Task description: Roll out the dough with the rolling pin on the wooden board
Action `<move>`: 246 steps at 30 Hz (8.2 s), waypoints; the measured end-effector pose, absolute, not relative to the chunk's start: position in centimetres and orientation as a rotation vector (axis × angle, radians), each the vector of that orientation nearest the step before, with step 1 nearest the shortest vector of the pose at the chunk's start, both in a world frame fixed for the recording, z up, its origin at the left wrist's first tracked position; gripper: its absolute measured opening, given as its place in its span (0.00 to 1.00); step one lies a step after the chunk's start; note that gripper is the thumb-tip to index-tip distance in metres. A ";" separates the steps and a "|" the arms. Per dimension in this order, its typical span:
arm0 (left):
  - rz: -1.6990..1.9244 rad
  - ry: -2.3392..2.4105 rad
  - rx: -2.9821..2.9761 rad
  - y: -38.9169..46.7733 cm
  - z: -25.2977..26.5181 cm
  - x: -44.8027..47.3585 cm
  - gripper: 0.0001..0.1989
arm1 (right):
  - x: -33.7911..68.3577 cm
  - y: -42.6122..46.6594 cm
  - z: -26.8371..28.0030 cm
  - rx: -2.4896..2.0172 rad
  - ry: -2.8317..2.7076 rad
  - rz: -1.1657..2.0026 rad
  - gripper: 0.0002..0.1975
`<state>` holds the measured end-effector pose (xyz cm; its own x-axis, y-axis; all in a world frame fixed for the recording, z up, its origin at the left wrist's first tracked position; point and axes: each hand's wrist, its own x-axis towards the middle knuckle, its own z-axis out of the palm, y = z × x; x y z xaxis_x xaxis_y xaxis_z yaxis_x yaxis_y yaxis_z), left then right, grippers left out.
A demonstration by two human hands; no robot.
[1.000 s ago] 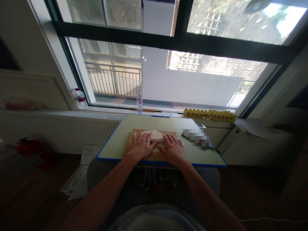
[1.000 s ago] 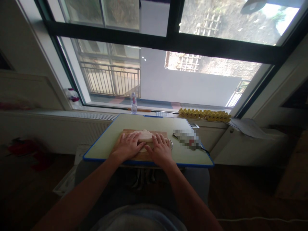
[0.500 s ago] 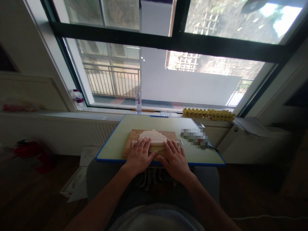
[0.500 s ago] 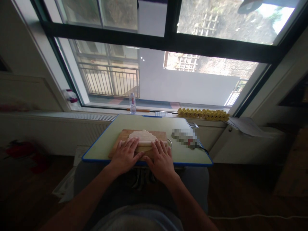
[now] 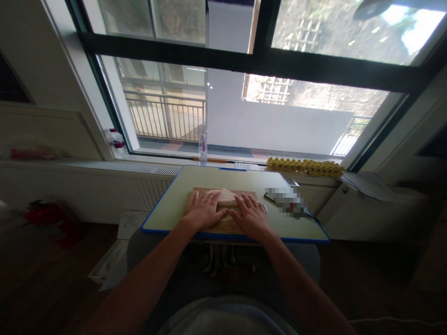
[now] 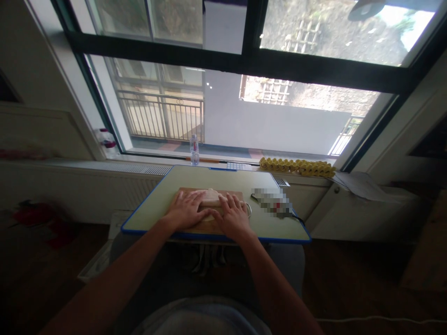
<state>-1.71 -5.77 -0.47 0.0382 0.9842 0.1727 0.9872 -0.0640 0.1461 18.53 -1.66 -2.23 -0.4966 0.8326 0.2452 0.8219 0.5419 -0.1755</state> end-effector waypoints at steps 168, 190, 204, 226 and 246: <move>-0.573 -2.171 -2.048 -7.9 -2.2 -0.8 0.30 | 19.3 -2.4 -3.1 -1.459 -2.348 0.082 0.38; -0.591 -2.156 -2.046 -7.8 -2.1 -0.8 0.30 | 19.2 -2.1 -2.9 -1.476 -2.367 0.092 0.38; -0.614 -2.146 -2.039 -7.9 -2.3 -0.8 0.30 | 19.2 -2.3 -3.0 -1.448 -2.346 0.070 0.38; -0.535 -2.139 -2.055 -10.9 -2.9 -0.1 0.32 | 20.4 -4.9 -3.2 -1.499 -2.408 0.073 0.37; -0.488 -2.100 -2.072 -13.2 -3.1 0.1 0.35 | 21.3 -6.7 -3.6 -1.463 -2.420 0.048 0.38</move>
